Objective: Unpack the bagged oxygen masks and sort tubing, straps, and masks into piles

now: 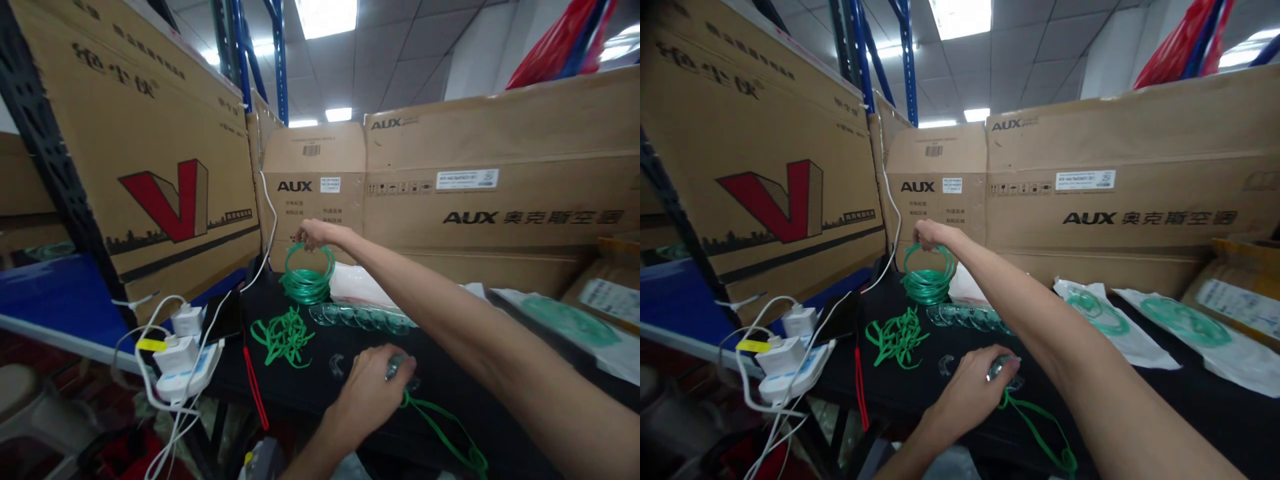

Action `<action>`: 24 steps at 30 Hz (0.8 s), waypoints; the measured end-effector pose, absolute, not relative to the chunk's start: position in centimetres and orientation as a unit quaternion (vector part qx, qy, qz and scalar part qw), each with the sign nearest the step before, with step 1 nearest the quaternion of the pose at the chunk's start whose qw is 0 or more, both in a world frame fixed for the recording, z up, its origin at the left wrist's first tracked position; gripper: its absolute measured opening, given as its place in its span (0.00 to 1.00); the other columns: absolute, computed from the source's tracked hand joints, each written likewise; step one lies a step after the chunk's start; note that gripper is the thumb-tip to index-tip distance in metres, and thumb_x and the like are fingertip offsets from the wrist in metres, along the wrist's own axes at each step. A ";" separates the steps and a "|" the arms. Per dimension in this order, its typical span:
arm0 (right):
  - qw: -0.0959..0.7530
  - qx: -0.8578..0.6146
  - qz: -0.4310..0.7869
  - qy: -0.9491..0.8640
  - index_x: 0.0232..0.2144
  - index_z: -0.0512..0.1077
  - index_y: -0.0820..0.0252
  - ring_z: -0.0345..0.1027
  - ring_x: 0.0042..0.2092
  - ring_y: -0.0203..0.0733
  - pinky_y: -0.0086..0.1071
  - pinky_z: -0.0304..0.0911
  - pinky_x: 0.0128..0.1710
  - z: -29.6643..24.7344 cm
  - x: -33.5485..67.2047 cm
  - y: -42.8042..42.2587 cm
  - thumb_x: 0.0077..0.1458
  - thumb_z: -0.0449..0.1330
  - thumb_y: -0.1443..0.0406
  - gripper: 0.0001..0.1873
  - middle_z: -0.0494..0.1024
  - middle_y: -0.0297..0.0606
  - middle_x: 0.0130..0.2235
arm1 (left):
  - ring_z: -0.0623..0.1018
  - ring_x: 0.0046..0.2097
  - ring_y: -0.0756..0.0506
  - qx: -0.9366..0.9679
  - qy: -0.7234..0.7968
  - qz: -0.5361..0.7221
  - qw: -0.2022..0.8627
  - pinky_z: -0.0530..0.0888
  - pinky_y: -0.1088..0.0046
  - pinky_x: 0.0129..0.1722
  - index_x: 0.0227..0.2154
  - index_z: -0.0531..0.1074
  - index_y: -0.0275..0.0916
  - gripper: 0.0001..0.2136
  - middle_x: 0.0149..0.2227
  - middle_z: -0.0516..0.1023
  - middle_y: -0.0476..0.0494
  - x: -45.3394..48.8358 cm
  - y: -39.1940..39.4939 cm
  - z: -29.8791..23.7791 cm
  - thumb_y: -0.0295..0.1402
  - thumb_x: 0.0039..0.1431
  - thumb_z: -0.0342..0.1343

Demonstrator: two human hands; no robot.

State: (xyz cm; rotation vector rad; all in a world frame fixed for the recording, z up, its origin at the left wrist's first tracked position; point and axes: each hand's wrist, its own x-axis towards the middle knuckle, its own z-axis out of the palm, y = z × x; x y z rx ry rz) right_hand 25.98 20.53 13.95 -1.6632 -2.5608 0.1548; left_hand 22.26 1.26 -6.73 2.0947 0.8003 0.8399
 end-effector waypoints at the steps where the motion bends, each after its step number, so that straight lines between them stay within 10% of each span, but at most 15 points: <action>1: 0.039 -0.547 0.053 -0.834 0.51 0.73 0.62 0.76 0.45 0.45 0.43 0.74 0.44 13.9 25.8 21.4 0.65 0.62 0.60 0.15 0.78 0.42 0.49 | 0.78 0.52 0.39 0.813 0.311 0.327 0.369 0.69 0.64 0.55 0.47 0.79 0.44 0.14 0.47 0.83 0.45 22.3 1.3 -6.9 0.43 0.68 0.52; 14: 0.140 -0.526 0.050 -0.837 0.53 0.72 0.60 0.73 0.51 0.48 0.48 0.71 0.50 7.6 27.5 25.6 0.66 0.61 0.61 0.16 0.75 0.44 0.55 | 0.77 0.53 0.38 0.809 0.302 0.322 0.389 0.69 0.64 0.56 0.47 0.78 0.44 0.15 0.49 0.82 0.45 22.0 1.6 -7.3 0.44 0.68 0.52; 24: 0.218 -0.460 0.114 -0.853 0.46 0.81 0.57 0.77 0.49 0.45 0.34 0.68 0.52 8.9 35.3 8.7 0.64 0.60 0.59 0.14 0.84 0.37 0.49 | 0.76 0.54 0.39 0.788 0.315 0.340 0.405 0.68 0.64 0.56 0.49 0.76 0.45 0.16 0.49 0.81 0.45 21.6 1.7 -6.5 0.47 0.67 0.54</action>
